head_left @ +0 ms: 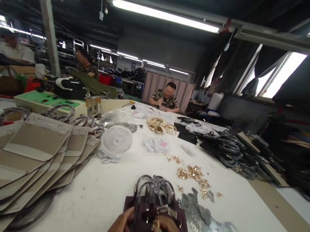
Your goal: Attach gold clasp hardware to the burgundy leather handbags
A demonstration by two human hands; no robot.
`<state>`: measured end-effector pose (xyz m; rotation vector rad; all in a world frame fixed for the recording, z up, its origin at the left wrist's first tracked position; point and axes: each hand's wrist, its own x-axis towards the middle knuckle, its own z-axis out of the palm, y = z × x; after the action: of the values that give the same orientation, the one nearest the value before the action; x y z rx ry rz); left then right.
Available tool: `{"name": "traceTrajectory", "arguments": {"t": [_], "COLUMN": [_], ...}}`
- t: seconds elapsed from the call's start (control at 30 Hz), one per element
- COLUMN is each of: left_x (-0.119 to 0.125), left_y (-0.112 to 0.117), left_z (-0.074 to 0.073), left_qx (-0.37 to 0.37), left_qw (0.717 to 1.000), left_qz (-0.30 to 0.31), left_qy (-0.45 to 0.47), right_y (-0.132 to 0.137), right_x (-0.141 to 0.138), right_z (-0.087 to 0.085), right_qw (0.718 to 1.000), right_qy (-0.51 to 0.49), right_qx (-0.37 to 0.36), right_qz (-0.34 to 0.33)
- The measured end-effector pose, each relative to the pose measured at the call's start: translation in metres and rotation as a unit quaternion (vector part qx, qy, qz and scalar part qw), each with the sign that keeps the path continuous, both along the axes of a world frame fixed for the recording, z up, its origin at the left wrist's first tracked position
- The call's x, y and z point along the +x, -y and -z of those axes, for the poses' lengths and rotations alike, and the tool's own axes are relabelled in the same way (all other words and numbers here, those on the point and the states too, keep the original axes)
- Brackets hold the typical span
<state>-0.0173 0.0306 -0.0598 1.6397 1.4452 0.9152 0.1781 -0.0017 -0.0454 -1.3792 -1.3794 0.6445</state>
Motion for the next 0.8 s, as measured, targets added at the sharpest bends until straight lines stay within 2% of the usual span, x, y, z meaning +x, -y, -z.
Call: {"name": "traceTrajectory", "arguments": {"t": [0.2, 0.3, 0.4, 0.47, 0.57, 0.63, 0.7, 0.8], "left_x": [0.018, 0.021, 0.026, 0.032, 0.041, 0.046, 0.049, 0.053], "left_y": [0.005, 0.003, -0.002, -0.007, -0.015, -0.019, -0.022, -0.024], "left_z": [-0.009, -0.009, -0.012, -0.016, -0.025, -0.029, -0.032, -0.038], "left_qx": [-0.011, 0.015, 0.08, 0.098, 0.07, 0.057, 0.054, 0.033], "left_qw": [1.0, 0.999, 0.994, 0.988, 0.982, 0.982, 0.986, 0.996], "left_qz": [-0.005, -0.01, 0.014, 0.03, 0.03, 0.02, 0.004, -0.023], "left_qy": [-0.022, -0.04, -0.078, -0.119, -0.174, -0.18, -0.159, -0.077], "right_y": [0.017, 0.021, 0.022, 0.021, 0.018, 0.016, 0.013, 0.007], "right_x": [0.012, 0.014, 0.011, 0.009, 0.01, 0.012, 0.016, 0.023], "right_z": [-0.009, -0.01, -0.013, -0.016, -0.02, -0.02, -0.018, -0.011], "right_qw": [0.997, 0.994, 0.988, 0.984, 0.984, 0.986, 0.986, 0.984], "right_qy": [-0.044, -0.047, -0.032, -0.022, -0.034, -0.06, -0.072, -0.061], "right_qx": [-0.07, -0.079, -0.058, -0.03, -0.008, 0.006, 0.031, 0.065], "right_qz": [-0.006, -0.052, -0.141, -0.175, -0.176, -0.155, -0.146, -0.154]}}
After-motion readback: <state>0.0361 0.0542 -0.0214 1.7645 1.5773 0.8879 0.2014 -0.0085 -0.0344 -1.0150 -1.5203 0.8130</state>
